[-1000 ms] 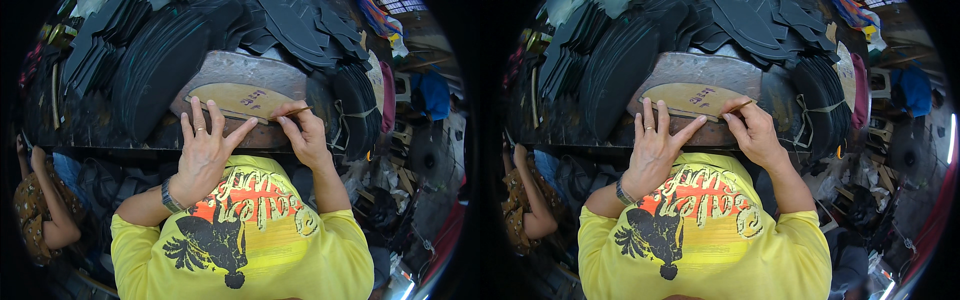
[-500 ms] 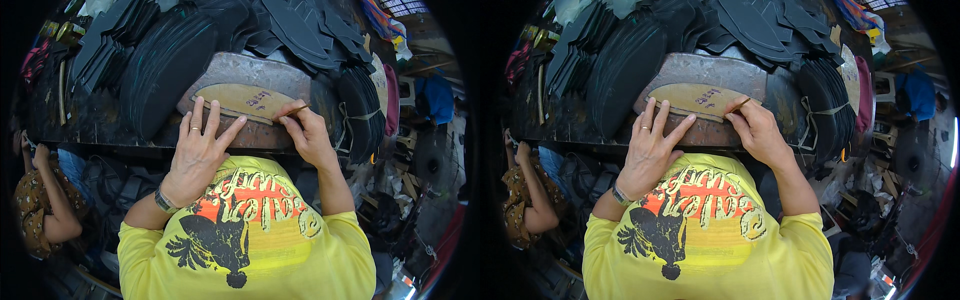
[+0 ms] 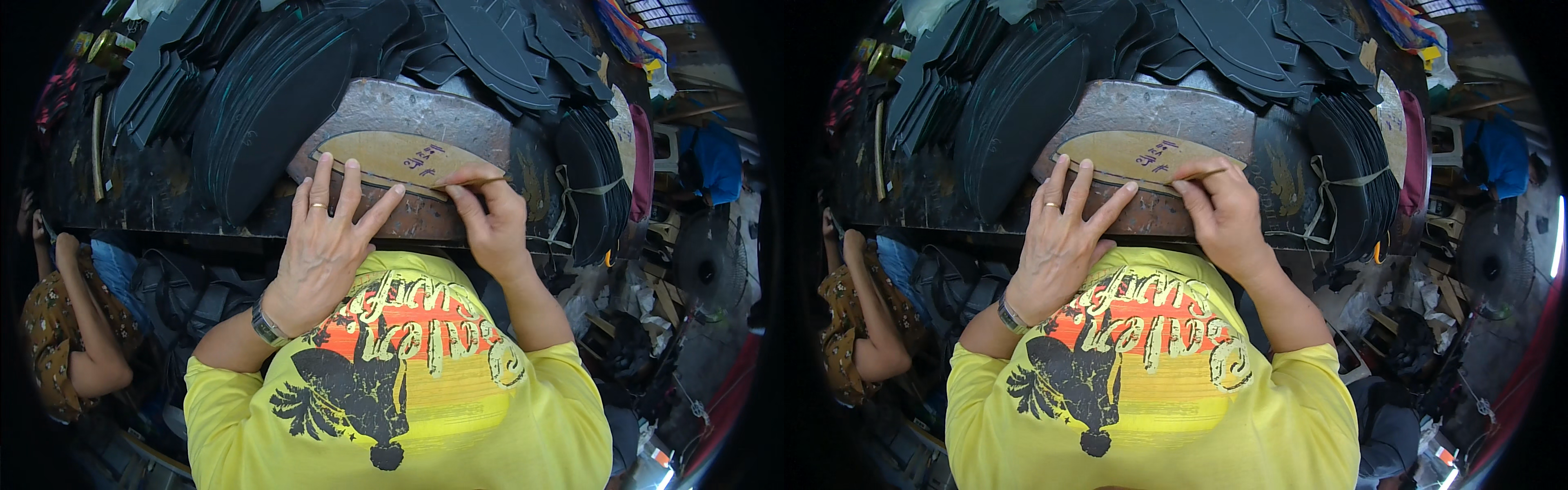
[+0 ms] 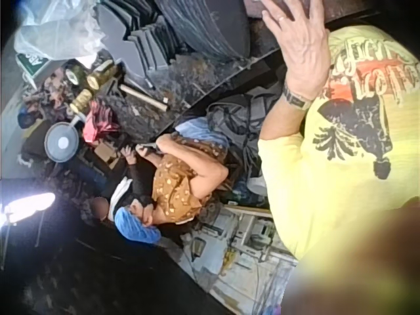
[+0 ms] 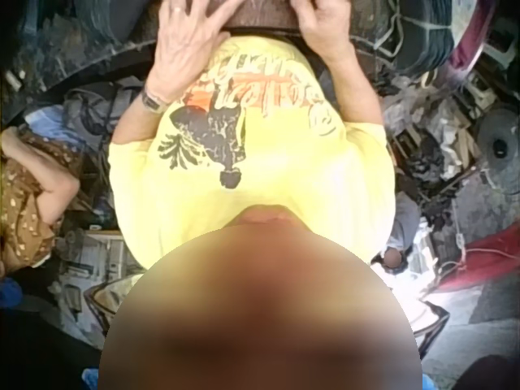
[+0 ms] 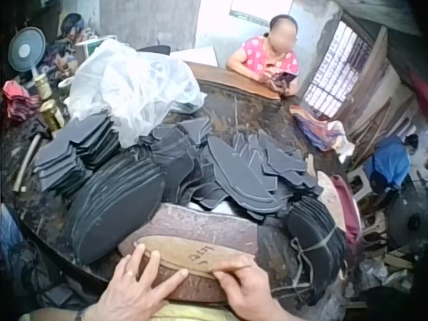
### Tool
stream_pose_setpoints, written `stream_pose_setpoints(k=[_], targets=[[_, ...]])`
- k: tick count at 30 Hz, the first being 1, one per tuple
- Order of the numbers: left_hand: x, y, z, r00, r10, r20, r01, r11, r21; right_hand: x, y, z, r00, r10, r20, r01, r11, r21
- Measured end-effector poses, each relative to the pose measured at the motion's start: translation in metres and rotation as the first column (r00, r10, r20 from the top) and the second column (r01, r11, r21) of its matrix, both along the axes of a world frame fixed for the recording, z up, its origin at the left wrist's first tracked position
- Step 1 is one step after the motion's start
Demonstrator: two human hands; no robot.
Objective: The person repeatedly places a cardboard template on a stack of black rubber shoe parts, traces the outline with a pencil, then removes the template and sets the marked part aside. This cycle repeats throughout the clip.
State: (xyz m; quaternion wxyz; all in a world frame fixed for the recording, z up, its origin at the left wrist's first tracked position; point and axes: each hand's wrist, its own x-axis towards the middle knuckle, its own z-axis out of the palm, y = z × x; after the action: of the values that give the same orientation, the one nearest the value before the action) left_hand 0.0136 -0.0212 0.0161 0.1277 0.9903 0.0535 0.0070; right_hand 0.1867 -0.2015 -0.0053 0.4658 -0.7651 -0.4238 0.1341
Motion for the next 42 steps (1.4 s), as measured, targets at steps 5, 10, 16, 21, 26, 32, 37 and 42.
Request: stream_pose_setpoints(k=[5,10,16,21,26,32,37,42], targets=[[0.000,0.000,0.000,0.999,0.017,-0.033,-0.018,0.999,-0.034,-0.003,0.009,0.006,0.987,0.048,0.151,-0.053,0.998,0.029],[-0.001,0.000,-0.002,1.000,0.005,0.013,-0.005,1.000,-0.020,-0.006,0.020,0.004,0.998,0.018,-0.055,-0.013,0.996,0.090],[-0.001,0.000,-0.004,1.000,-0.004,0.025,0.004,1.000,-0.007,-0.010,0.030,0.003,0.999,0.045,0.025,-0.047,0.996,0.075],[-0.001,-0.001,-0.006,1.000,0.001,0.021,-0.001,1.000,0.000,-0.012,0.043,-0.001,0.976,0.136,0.170,-0.155,0.982,0.105],[0.000,-0.001,-0.007,0.998,0.006,0.057,-0.005,1.000,-0.003,-0.010,0.045,0.003,0.992,0.111,0.056,-0.115,0.989,0.088],[0.000,-0.002,-0.007,0.998,0.013,0.054,-0.013,1.000,0.004,-0.003,0.050,0.010,0.975,0.212,0.073,-0.213,0.977,0.011],[-0.001,0.001,-0.009,0.997,0.006,0.077,-0.005,1.000,-0.010,-0.010,0.065,0.000,0.979,0.187,0.075,-0.195,0.975,0.107],[-0.002,0.001,-0.012,0.996,0.000,0.094,0.006,0.998,-0.067,0.000,0.068,-0.001,0.970,0.236,-0.052,-0.227,0.964,0.138]])
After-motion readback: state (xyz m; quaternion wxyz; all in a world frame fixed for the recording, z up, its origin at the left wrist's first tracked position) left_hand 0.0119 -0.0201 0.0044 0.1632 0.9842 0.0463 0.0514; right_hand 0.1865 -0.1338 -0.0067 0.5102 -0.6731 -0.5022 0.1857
